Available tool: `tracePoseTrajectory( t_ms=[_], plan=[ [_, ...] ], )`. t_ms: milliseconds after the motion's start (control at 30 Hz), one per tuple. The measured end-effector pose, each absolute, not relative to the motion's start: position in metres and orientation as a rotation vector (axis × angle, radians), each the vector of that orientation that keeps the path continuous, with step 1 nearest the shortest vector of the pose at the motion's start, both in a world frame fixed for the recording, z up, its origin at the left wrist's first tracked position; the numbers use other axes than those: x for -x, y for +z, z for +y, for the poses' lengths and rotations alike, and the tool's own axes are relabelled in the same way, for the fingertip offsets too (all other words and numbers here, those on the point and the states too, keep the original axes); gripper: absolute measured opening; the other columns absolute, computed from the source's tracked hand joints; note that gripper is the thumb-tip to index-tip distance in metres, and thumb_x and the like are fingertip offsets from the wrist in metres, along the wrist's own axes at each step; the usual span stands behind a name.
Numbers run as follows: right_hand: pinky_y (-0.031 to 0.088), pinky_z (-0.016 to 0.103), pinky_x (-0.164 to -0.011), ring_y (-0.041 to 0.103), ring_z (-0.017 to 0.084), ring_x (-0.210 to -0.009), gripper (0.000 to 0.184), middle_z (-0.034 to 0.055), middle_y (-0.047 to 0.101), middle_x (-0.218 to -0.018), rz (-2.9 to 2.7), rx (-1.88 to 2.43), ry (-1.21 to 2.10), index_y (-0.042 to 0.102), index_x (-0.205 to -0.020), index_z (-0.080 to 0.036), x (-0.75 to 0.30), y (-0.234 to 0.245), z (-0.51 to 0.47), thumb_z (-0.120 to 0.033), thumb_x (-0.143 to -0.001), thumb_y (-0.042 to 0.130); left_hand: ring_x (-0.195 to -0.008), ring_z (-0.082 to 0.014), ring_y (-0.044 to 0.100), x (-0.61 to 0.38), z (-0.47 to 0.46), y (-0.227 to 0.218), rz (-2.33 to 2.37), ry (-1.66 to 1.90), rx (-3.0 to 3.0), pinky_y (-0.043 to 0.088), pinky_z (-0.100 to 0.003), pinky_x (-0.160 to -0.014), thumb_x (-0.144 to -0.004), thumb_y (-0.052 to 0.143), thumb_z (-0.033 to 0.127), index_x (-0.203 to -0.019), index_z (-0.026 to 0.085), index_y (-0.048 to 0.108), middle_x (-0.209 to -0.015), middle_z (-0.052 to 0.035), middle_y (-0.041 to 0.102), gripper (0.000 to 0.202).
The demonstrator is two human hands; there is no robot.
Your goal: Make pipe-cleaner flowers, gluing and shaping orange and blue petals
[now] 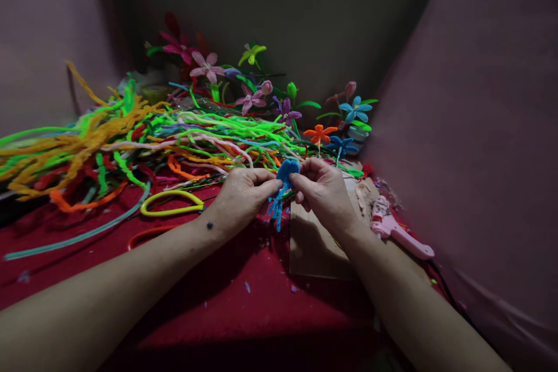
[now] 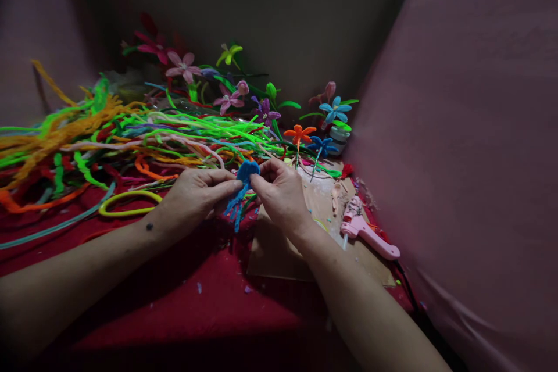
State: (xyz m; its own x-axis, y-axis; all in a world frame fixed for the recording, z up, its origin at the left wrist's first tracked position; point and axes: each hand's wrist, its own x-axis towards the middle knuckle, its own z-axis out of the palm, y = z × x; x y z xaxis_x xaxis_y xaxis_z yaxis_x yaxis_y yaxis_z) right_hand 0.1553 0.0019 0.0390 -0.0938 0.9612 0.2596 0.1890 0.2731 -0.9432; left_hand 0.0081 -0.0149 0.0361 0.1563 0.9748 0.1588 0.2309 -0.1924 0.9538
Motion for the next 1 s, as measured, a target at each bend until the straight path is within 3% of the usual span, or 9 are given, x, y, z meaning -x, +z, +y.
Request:
tracePoseTrajectory(
  t_ms=[233,433,600,800,1000],
  plan=[
    [0.034,0.017,-0.037,0.046,0.005,-0.038,0.013,-0.0077,0.049,-0.047,-1.513,1.088,0.945,0.048,-0.063,-0.019,-0.155,0.038,0.002,-0.020,-0.069,0.060,-0.042,-0.0051,0.032,-0.008,-0.014,0.034,1.168,1.112,-1.583,0.023,-0.018,-0.040,-0.075,0.054,0.027,-0.053,0.013,0.055,-0.047,0.0052,0.042,0.026],
    [0.034,0.017,-0.037,0.045,0.005,-0.039,0.014,-0.0075,0.048,-0.047,-1.508,1.079,0.942,0.049,-0.063,-0.019,-0.154,0.036,0.004,-0.021,-0.069,0.061,-0.041,-0.0050,0.031,-0.009,-0.016,0.038,1.174,1.101,-1.565,0.021,-0.018,-0.038,-0.074,0.055,0.028,-0.060,0.012,0.061,-0.048,0.0052,0.042,0.022],
    [0.035,0.018,-0.037,0.044,0.005,-0.039,0.013,-0.0078,0.048,-0.047,-1.491,1.066,0.951,0.049,-0.064,-0.018,-0.155,0.036,0.004,-0.022,-0.070,0.061,-0.039,-0.0049,0.035,-0.008,-0.016,0.042,1.160,1.096,-1.562,0.025,-0.017,-0.038,-0.076,0.055,0.028,-0.054,0.013,0.057,-0.042,0.0053,0.044,0.026],
    [0.036,0.018,-0.036,0.042,0.004,-0.036,0.013,-0.0092,0.048,-0.047,-1.460,1.023,0.980,0.050,-0.066,-0.018,-0.156,0.037,0.004,-0.022,-0.070,0.062,-0.036,-0.0037,0.037,-0.009,-0.016,0.044,1.082,0.999,-1.506,0.027,-0.016,-0.036,-0.074,0.059,0.026,-0.077,0.014,0.068,-0.051,0.0045,0.058,0.015],
    [0.036,0.018,-0.035,0.042,0.004,-0.036,0.013,-0.0092,0.048,-0.049,-1.439,0.991,1.002,0.051,-0.068,-0.018,-0.155,0.035,0.005,-0.021,-0.070,0.063,-0.033,-0.0034,0.038,-0.011,-0.017,0.046,1.104,0.938,-1.391,0.025,-0.015,-0.034,-0.076,0.058,0.025,-0.065,0.011,0.067,-0.043,0.0024,0.054,0.020]
  ],
)
